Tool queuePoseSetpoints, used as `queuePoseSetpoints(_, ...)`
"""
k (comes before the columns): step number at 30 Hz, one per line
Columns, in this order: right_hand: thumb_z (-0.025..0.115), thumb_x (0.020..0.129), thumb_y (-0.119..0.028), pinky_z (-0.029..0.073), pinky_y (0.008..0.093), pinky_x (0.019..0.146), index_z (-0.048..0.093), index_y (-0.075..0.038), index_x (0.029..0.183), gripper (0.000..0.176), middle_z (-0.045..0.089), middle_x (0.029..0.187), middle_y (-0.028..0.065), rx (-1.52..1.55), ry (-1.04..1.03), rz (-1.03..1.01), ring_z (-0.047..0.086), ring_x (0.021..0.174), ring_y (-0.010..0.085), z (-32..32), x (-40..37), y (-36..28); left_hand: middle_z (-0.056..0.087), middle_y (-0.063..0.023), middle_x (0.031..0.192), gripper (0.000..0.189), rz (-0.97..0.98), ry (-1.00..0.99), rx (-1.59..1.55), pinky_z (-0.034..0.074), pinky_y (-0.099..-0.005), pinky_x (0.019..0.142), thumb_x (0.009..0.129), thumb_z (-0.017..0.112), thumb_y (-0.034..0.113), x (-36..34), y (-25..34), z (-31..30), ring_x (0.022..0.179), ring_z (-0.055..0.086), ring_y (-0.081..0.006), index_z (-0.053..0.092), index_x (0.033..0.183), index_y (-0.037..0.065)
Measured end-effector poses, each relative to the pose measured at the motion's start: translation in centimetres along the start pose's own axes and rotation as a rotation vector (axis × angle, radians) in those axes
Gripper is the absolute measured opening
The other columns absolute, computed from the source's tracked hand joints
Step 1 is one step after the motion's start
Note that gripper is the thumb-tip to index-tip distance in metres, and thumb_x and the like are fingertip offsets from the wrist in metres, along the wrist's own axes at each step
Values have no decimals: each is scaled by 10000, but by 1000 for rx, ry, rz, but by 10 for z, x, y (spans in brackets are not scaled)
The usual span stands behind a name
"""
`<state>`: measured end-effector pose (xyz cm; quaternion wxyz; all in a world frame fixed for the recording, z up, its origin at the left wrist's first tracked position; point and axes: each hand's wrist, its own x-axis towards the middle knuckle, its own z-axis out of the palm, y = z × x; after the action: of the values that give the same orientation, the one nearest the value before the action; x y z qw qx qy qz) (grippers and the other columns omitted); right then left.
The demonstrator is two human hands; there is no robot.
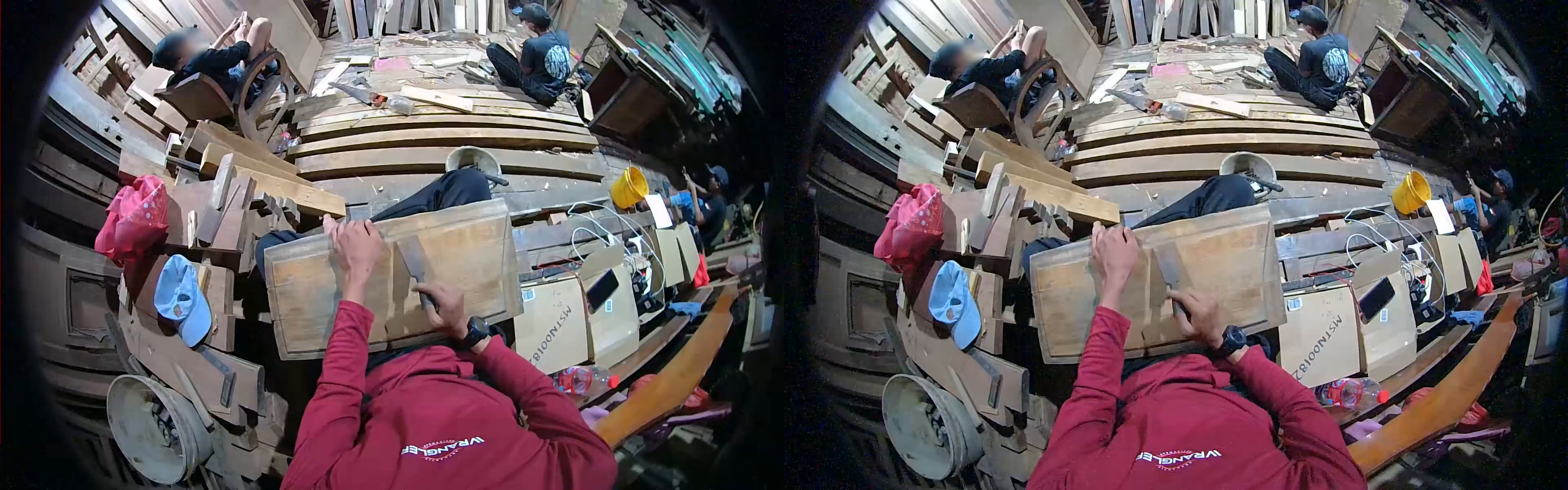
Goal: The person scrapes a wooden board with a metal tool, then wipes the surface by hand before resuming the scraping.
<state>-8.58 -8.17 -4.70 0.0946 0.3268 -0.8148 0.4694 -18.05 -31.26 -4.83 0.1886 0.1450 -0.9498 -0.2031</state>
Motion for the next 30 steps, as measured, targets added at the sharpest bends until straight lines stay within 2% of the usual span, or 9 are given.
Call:
queuePoseSetpoints(5, 636, 771, -55, 542, 412, 684, 685, -92, 1188, 422, 694, 922, 149, -27, 96, -16, 685, 785, 328, 16, 8, 0, 740, -219, 1037, 341, 9, 18, 28, 377, -462, 1137, 958, 567, 263, -2, -5, 3, 1135, 632, -407, 759, 958, -18)
queuePoseSetpoints(10, 637, 795, -37, 552, 430, 695, 667, -70, 1226, 433, 700, 938, 177, -10, -11, -71, 687, 806, 364, 3, -10, 3, 734, -234, 1061, 342, 7, 3, 47, 375, -471, 1138, 956, 570, 264, -2, -2, -2, 1173, 615, -425, 765, 961, -16)
queuePoseSetpoints(14, 665, 784, -85, 541, 432, 678, 675, -93, 1198, 414, 675, 887, 157, -10, 50, 39, 681, 784, 339, 7, 9, -7, 724, -247, 1112, 347, -36, -18, 13, 360, -474, 1154, 958, 568, 265, -2, 1, -3, 1245, 576, -434, 765, 975, -20)
queuePoseSetpoints(17, 661, 815, -77, 537, 435, 669, 669, -94, 1208, 393, 662, 867, 151, 9, 70, -38, 668, 782, 357, 3, -10, 9, 713, -261, 1143, 353, -41, -61, 21, 344, -468, 1172, 960, 568, 272, 1, 8, -13, 1301, 544, -437, 765, 1014, -16)
queuePoseSetpoints(20, 647, 807, -71, 526, 423, 653, 677, -103, 1194, 389, 647, 855, 129, -28, 0, 15, 655, 754, 335, 10, 3, -5, 713, -256, 1146, 315, -25, -53, 19, 351, -484, 1161, 950, 592, 245, -2, 6, -12, 1318, 533, -438, 758, 1013, -16)
queuePoseSetpoints(23, 652, 812, -76, 529, 423, 649, 678, -117, 1200, 391, 653, 875, 125, -33, 15, 28, 660, 767, 336, 9, 1, -3, 714, -255, 1103, 246, -37, 32, -156, 438, -476, 1072, 934, 633, 173, -2, 13, -22, 1185, 612, -433, 742, 1024, -28)
queuePoseSetpoints(26, 658, 832, -86, 527, 417, 616, 679, -122, 1215, 385, 663, 893, 132, -27, 62, -37, 671, 771, 333, 6, 2, -1, 731, -201, 1029, 214, 42, 147, -371, 524, -389, 895, 944, 666, 124, 10, -11, -17, 987, 684, -318, 717, 1084, -30)
queuePoseSetpoints(28, 657, 830, -78, 523, 417, 608, 681, -121, 1215, 387, 661, 886, 132, -51, 27, 3, 671, 754, 321, 15, 3, 5, 731, -156, 1028, 192, 5, 186, -632, 491, -375, 966, 951, 652, 106, 16, 3, -58, 994, 684, -270, 717, 1088, -12)
queuePoseSetpoints(30, 664, 823, -70, 523, 417, 599, 684, -116, 1200, 380, 650, 864, 129, -20, 46, 8, 667, 733, 319, 16, -2, 12, 724, -115, 1069, 200, 7, 212, -793, 471, -346, 1002, 967, 646, 99, 7, 47, -143, 1025, 669, -217, 707, 1128, -4)
